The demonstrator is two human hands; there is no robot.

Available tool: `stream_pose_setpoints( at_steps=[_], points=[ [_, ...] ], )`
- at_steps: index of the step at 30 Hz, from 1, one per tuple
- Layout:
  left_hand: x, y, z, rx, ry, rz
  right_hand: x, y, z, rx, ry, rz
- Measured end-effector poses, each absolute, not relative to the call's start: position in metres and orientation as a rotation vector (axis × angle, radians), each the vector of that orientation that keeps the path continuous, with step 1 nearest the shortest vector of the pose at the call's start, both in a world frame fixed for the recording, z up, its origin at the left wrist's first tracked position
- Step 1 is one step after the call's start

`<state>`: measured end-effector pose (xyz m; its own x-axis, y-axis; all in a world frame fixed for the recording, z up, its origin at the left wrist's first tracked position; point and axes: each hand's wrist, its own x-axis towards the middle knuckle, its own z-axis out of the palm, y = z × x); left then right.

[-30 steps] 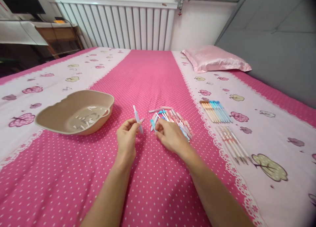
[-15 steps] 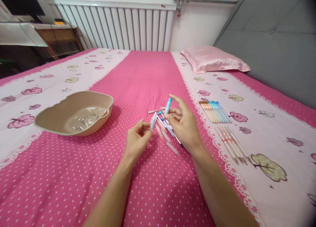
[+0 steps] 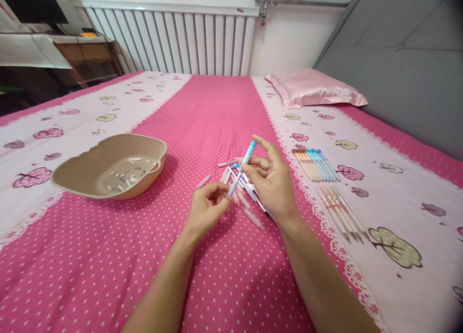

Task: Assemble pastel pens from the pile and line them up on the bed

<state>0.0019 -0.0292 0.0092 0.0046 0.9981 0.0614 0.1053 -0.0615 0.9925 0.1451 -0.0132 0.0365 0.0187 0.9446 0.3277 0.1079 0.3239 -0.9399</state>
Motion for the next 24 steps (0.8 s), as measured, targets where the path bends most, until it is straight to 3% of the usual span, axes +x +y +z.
stream_pose_setpoints(
  at_steps=[24],
  points=[
    [-0.0002,-0.0291,0.0087,1.324,1.222,1.236,0.1412,-0.0115,0.0356,-1.051,-1.349,1.084]
  ],
)
